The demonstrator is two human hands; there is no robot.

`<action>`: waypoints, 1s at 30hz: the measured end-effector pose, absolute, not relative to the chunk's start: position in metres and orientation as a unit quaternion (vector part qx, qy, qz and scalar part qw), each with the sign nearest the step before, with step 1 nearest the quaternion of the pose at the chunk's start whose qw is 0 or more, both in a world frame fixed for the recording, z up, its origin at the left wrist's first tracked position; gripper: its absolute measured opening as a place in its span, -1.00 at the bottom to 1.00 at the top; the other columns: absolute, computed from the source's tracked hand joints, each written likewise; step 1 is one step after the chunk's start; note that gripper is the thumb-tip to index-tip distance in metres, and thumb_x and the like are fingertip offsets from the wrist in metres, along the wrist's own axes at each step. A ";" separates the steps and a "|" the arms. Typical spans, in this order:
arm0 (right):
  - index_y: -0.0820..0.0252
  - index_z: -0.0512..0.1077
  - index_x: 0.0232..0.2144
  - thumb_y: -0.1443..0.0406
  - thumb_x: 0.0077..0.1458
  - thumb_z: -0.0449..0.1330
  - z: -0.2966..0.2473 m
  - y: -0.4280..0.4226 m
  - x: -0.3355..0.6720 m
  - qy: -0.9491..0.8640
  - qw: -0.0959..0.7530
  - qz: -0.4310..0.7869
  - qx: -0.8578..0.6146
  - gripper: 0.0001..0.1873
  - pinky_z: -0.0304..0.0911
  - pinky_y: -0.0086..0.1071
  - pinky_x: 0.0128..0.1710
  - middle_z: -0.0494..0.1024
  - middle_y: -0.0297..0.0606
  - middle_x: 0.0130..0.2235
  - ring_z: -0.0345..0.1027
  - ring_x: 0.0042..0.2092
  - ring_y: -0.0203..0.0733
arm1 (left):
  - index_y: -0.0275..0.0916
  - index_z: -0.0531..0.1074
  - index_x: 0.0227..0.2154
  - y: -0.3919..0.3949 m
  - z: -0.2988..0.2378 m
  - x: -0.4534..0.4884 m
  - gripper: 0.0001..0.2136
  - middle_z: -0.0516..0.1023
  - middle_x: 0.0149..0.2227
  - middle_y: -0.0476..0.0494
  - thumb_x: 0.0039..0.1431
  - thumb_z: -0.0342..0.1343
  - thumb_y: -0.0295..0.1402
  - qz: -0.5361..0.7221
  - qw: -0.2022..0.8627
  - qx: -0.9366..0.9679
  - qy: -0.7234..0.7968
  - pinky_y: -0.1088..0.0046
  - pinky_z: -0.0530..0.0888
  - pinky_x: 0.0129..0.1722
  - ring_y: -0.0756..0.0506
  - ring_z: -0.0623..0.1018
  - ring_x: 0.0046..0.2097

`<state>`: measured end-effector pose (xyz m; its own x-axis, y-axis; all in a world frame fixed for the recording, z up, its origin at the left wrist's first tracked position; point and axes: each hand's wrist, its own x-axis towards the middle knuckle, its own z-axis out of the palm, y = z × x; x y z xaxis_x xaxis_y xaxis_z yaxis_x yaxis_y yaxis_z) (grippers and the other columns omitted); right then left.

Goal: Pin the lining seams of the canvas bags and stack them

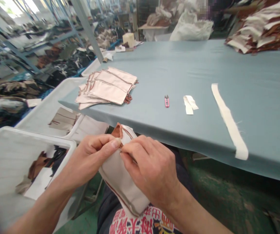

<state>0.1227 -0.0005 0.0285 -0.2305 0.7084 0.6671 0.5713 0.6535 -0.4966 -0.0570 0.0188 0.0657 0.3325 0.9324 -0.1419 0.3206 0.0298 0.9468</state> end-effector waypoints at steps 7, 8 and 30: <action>0.19 0.41 -0.34 0.41 0.27 0.21 0.028 -0.001 0.113 -0.745 0.471 0.077 -0.467 -0.89 0.28 -0.32 -0.31 0.57 -0.29 -0.37 0.43 -0.36 -0.21 | -0.31 0.43 -0.51 0.020 0.065 -0.056 -0.62 0.31 -0.51 0.03 0.34 0.07 -0.15 0.311 0.474 0.646 0.511 0.56 0.24 -0.47 0.04 0.28 -0.43; 0.19 0.42 -0.33 0.42 0.28 0.20 0.027 0.001 0.111 -0.742 0.476 0.079 -0.465 -0.89 0.30 -0.33 -0.31 0.58 -0.28 -0.36 0.44 -0.35 -0.22 | -0.31 0.42 -0.51 0.021 0.066 -0.056 -0.64 0.33 -0.50 0.03 0.35 0.07 -0.17 0.317 0.470 0.648 0.508 0.56 0.25 -0.47 0.04 0.30 -0.43; 0.14 0.38 -0.24 0.41 0.38 0.06 -0.001 -0.009 0.138 -0.812 0.423 0.144 -0.375 -0.86 0.39 -0.50 -0.31 0.59 -0.31 -0.34 0.53 -0.32 -0.31 | -0.28 0.34 -0.50 0.007 0.026 -0.045 -0.65 0.33 -0.49 0.04 0.24 0.22 -0.14 0.334 0.661 0.481 0.469 0.61 0.20 -0.52 0.08 0.22 -0.48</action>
<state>0.1381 -0.0089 -0.0007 -0.3612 0.7308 0.5792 0.4876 0.6775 -0.5507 -0.0447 0.0071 0.0264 0.3364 0.8932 -0.2982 0.0098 0.3133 0.9496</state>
